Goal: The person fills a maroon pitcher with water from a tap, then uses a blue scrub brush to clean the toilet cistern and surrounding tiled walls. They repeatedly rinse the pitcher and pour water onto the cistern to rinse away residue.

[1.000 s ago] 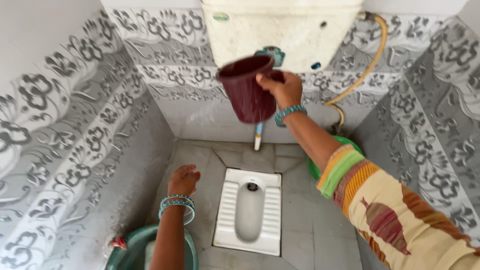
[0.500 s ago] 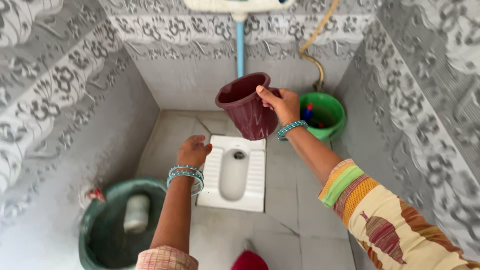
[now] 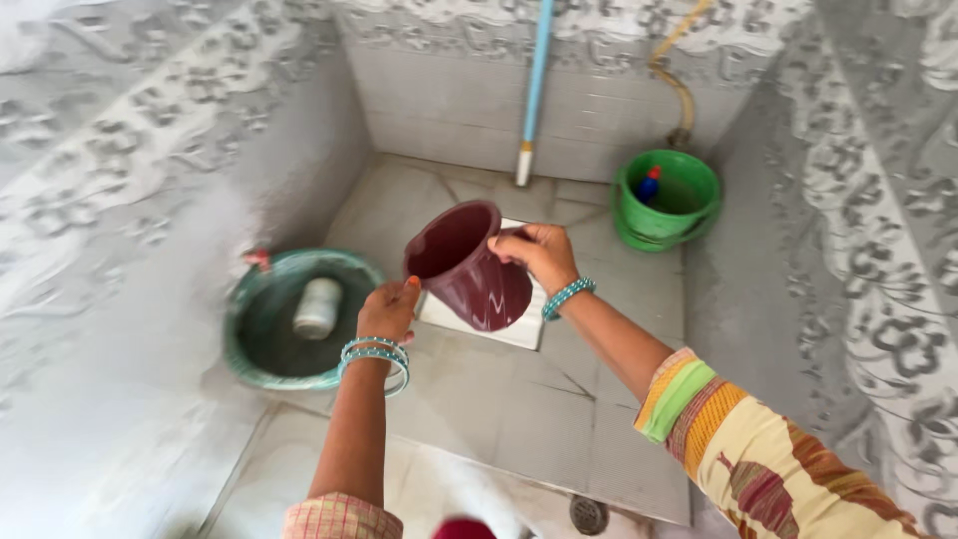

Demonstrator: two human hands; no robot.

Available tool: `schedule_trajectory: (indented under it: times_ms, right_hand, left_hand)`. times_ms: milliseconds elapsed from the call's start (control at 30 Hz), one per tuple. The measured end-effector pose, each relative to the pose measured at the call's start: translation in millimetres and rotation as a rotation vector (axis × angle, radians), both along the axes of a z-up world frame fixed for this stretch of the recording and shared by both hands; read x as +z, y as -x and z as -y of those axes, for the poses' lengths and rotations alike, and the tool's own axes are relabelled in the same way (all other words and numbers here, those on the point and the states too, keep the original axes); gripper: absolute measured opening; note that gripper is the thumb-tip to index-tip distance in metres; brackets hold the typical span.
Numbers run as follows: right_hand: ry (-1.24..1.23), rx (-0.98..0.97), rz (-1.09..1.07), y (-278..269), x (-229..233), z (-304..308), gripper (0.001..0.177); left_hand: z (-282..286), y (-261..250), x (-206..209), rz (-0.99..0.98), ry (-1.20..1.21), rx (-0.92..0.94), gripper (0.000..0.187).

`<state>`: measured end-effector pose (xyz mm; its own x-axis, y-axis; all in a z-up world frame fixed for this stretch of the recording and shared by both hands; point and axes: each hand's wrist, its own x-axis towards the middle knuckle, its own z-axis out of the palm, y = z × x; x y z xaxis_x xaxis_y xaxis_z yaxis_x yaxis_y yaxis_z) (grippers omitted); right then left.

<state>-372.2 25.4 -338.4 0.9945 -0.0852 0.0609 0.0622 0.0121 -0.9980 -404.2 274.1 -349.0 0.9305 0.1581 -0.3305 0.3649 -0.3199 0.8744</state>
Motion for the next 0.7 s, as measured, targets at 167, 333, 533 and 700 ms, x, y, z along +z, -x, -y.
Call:
schedule_trajectory:
  times_ms: [167,333,533,700]
  right_hand:
    - [0.068,0.172,-0.005,28,-8,-82,0.020]
    - [0.036,0.344,-0.115,67,-30,-174,0.023]
    - [0.239,0.524,-0.275,116,-77,-289,0.042]
    - [0.338,0.808,-0.168,167,-113,-371,0.086]
  left_hand:
    - [-74,38,-4,-0.071,0.034,0.245,0.059]
    - [-162,96,-45,-0.121,0.329,0.445,0.041]
    - [-264,178,-81,-0.071,0.454,0.736,0.024]
    - [-336,254,-101,-0.133,0.213,0.764,0.030]
